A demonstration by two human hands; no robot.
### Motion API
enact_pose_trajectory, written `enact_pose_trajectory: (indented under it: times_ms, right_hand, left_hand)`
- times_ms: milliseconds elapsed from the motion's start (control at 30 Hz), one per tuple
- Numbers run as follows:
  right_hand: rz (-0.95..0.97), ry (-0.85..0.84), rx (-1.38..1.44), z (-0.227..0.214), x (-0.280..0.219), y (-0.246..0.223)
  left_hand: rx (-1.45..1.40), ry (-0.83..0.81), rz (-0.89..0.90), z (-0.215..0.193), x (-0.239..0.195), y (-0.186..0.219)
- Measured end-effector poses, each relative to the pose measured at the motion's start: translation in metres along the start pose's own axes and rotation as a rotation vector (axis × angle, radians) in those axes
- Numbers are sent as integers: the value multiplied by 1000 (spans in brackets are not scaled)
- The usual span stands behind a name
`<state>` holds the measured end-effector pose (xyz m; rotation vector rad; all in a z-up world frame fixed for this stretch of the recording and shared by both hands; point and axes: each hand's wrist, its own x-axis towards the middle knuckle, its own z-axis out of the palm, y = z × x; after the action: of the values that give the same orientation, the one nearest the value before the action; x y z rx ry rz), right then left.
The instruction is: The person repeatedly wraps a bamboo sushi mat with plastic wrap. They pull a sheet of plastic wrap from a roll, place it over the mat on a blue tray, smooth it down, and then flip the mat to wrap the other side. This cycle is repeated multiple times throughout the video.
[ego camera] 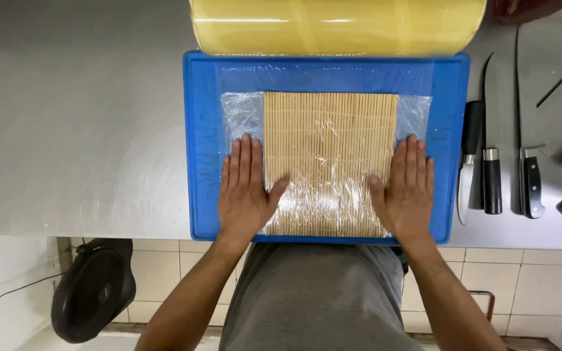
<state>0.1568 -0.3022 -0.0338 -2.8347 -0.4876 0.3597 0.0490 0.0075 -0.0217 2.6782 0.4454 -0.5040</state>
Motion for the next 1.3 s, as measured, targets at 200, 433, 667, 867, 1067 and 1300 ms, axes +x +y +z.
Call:
enact_pose_trajectory:
  times_ms: [200, 433, 667, 867, 1067, 1300]
  right_hand:
    - [-176, 280, -170, 30, -80, 31]
    - [36, 148, 259, -38, -93, 56]
    - [404, -193, 171, -27, -90, 73]
    - [323, -133, 221, -24, -93, 70]
    - [102, 113, 579, -34, -102, 49]
    - [-361, 50, 145, -12, -115, 74]
  left_hand:
    - [139, 447, 177, 52, -67, -40]
    - [-170, 406, 248, 14, -69, -30]
    - [-288, 511, 442, 17, -49, -9]
    - [-374, 498, 717, 18, -32, 20]
    - [-293, 409, 831, 32, -30, 57]
    - [-199, 399, 981, 36, -19, 87]
